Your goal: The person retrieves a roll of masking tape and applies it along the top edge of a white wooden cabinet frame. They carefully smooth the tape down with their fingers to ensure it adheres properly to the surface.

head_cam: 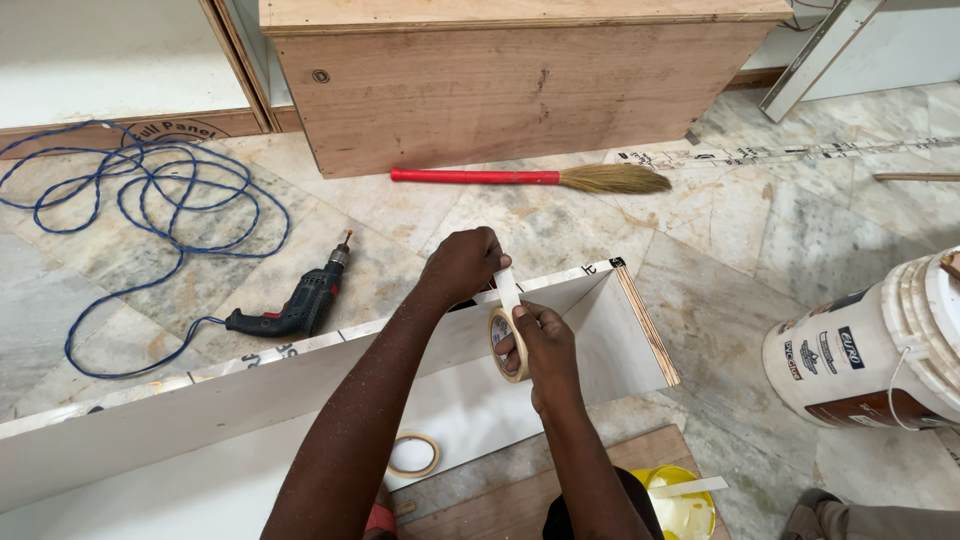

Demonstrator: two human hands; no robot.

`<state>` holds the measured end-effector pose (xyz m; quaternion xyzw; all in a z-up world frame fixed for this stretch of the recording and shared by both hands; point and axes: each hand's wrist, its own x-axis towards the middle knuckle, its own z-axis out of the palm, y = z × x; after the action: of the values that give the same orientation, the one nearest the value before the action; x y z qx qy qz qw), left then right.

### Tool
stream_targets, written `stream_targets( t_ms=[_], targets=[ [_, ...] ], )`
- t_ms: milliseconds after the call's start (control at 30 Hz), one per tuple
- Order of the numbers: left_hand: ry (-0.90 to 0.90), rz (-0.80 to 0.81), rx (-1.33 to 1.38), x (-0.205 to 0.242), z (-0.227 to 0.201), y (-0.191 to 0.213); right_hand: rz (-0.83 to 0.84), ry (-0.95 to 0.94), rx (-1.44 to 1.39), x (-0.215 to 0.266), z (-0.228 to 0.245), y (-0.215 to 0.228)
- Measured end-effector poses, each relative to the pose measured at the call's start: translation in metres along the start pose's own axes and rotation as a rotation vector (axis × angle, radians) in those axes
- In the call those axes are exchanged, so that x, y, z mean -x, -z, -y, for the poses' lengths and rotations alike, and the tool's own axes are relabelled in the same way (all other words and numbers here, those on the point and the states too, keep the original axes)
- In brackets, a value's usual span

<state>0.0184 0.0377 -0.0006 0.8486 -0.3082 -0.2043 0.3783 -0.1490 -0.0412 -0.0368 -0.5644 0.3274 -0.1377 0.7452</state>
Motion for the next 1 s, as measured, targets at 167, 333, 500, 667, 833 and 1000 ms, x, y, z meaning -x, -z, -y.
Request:
stream_targets(
  t_ms=[167,333,500,667,833,1000],
  targets=[
    [0.030,0.012,0.042,-0.002,0.003,-0.001,0.000,-0.004,-0.004,-0.003,-0.002,-0.001],
    [0.014,-0.034,-0.067,-0.008,0.015,-0.014,-0.004,-0.010,0.033,-0.006,-0.012,0.000],
    [0.029,0.025,-0.094,-0.018,0.035,-0.030,-0.039,-0.026,0.069,-0.018,-0.017,-0.008],
    [0.040,0.160,-0.072,-0.046,0.059,-0.039,-0.077,-0.068,0.120,-0.016,-0.014,-0.012],
    [0.081,0.247,-0.049,-0.060,0.077,-0.046,-0.056,-0.053,0.150,-0.026,-0.018,-0.011],
    [-0.118,0.136,-0.070,-0.049,0.068,-0.044,-0.026,-0.052,0.122,-0.032,-0.030,-0.005]
  ],
)
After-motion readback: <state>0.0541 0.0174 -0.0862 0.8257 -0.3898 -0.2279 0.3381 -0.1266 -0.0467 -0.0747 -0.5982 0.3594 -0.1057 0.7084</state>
